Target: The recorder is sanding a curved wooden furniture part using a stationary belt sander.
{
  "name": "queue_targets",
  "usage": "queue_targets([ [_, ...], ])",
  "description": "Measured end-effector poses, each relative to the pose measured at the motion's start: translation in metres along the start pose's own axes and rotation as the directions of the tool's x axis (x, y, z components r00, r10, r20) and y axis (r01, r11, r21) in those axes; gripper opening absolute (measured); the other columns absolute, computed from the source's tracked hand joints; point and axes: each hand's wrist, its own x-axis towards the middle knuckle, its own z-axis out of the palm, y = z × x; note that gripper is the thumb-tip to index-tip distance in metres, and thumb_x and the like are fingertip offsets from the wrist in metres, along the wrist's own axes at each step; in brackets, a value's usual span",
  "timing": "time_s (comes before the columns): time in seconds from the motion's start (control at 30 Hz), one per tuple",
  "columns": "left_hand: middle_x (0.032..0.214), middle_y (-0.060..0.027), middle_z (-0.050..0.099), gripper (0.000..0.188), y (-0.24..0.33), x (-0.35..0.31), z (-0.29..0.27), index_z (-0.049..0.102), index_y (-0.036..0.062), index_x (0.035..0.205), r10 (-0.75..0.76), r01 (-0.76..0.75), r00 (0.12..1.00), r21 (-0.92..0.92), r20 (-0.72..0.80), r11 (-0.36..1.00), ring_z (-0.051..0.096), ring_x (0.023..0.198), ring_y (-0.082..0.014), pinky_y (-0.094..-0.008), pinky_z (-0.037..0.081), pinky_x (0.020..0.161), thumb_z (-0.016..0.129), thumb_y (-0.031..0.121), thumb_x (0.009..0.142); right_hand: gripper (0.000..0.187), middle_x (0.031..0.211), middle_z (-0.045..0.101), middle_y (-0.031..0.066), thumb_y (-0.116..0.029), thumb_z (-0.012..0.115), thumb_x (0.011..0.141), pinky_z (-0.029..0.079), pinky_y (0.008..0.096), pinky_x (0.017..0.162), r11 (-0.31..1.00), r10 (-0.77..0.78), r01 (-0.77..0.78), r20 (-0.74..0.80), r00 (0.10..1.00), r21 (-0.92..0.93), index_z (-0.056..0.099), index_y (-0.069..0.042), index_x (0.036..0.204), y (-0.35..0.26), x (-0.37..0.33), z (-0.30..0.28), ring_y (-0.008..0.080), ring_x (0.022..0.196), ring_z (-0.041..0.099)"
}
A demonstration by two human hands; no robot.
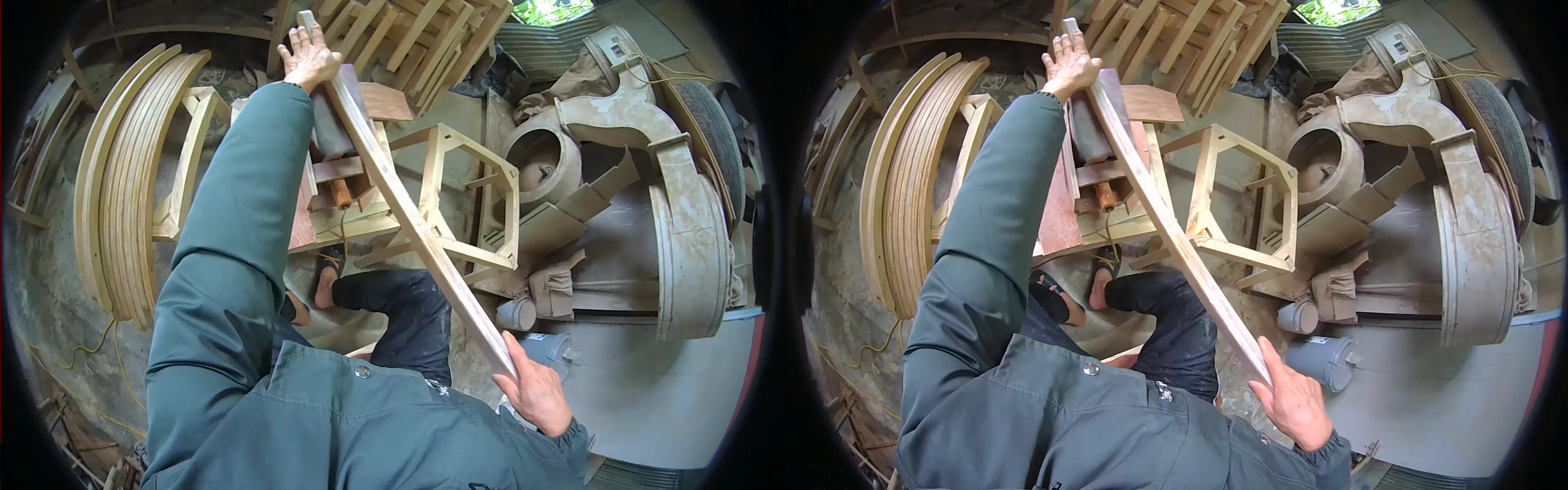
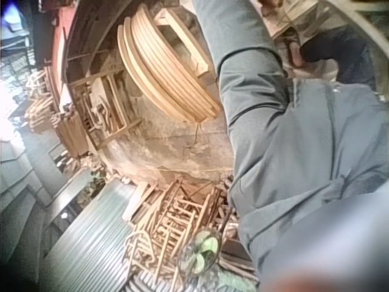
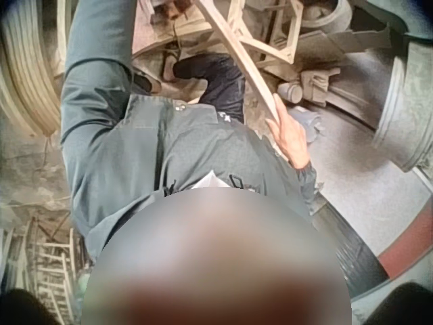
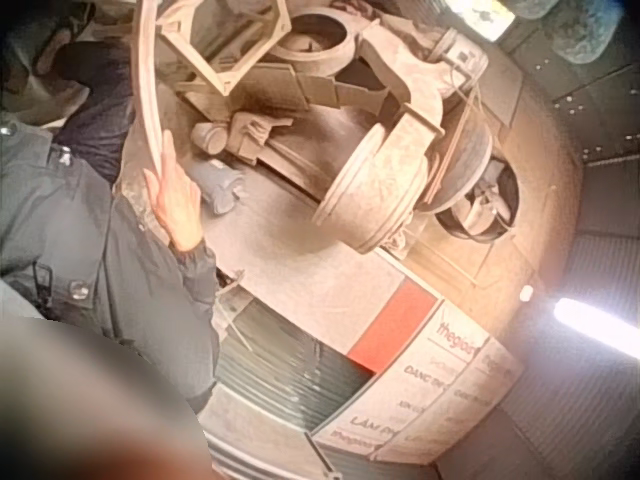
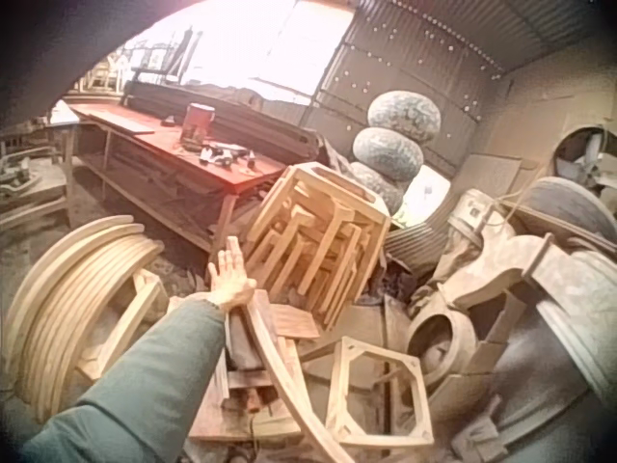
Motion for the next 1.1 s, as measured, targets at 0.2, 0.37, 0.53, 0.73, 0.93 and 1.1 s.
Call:
queue_targets([
  [0.2,0.172,-0.0285,0.005,0.091,-0.012,0.018,-0.004,0.01,0.0012,0.167,0.053,-0.052,0.995,0.01,-0.086,0.999,-0.003,0.161,-0.042,-0.0662,-0.001,0.125,0.051,0.04,0.095,0.084,0.106,0.071,0.0258,-0.024,0.072,0.094,0.055,0.0534,0.075,0.994,-0.047,0.039,0.078,0.996,0.104,0.026,-0.012,0.163,0.003,0.019,0.023,0.047,0.085,0.07],
  [0.37,0.171,-0.0314,0.007,0.094,0.012,-0.02,-0.002,0.012,-0.003,0.165,0.107,-0.106,0.994,0.044,-0.014,0.993,0.0,0.161,-0.0446,-0.068,0.001,0.124,0.055,0.038,0.093,0.084,0.103,0.071,0.0284,-0.023,0.073,0.094,0.054,0.0528,0.075,0.971,-0.094,0.062,0.133,0.987,0.23,0.027,-0.012,0.163,0.028,-0.014,0.027,0.0481,0.087,0.069],
  [0.53,0.169,-0.0348,0.009,0.095,0.034,-0.095,0.002,0.012,-0.0066,0.164,0.066,-0.069,0.997,0.079,0.033,0.994,0.0,0.159,-0.049,-0.0694,0.005,0.123,0.052,0.039,0.091,0.079,0.099,0.073,0.025,-0.026,0.072,0.095,0.057,0.0498,0.072,0.987,0.018,-0.047,0.183,0.983,0.152,0.032,-0.013,0.162,0.048,-0.083,0.012,0.0423,0.079,0.071],
  [0.73,0.168,-0.0313,0.018,0.085,0.081,-0.216,-0.018,0.034,0.0013,0.159,0.387,-0.386,0.921,0.025,-0.043,0.922,0.013,0.159,-0.0462,-0.0741,0.011,0.121,0.064,0.048,0.094,0.084,0.111,0.071,0.0261,-0.027,0.084,0.081,0.058,0.046,0.082,0.958,0.269,-0.285,0.255,0.929,0.025,0.046,-0.02,0.155,0.054,-0.153,-0.048,0.0452,0.091,0.071],
  [0.93,0.117,-0.0091,0.068,0.068,0.114,-0.306,-0.078,0.065,0.0134,0.13,0.955,-0.875,0.293,-0.418,-0.052,0.245,0.063,0.119,-0.0277,-0.0599,0.032,0.121,0.083,0.054,0.08,0.076,0.115,0.071,0.0221,-0.028,0.088,0.076,0.059,0.0438,0.082,0.969,0.246,-0.245,0.153,0.957,-0.028,0.059,-0.013,0.144,0.058,-0.172,-0.085,0.0421,0.091,0.072],
  [1.1,0.084,-0.0019,0.063,0.029,0.106,-0.263,-0.041,0.064,0.0139,0.088,0.853,-0.881,0.421,-0.363,-0.307,0.304,0.063,0.09,-0.0241,-0.044,0.046,0.096,0.081,0.016,0.064,0.073,0.091,0.075,0.0163,-0.031,0.076,0.091,0.058,0.0415,0.065,0.865,0.115,0.025,-0.247,0.962,0.501,0.046,-0.01,0.154,0.131,-0.216,-0.116,0.0287,0.069,0.073],
])
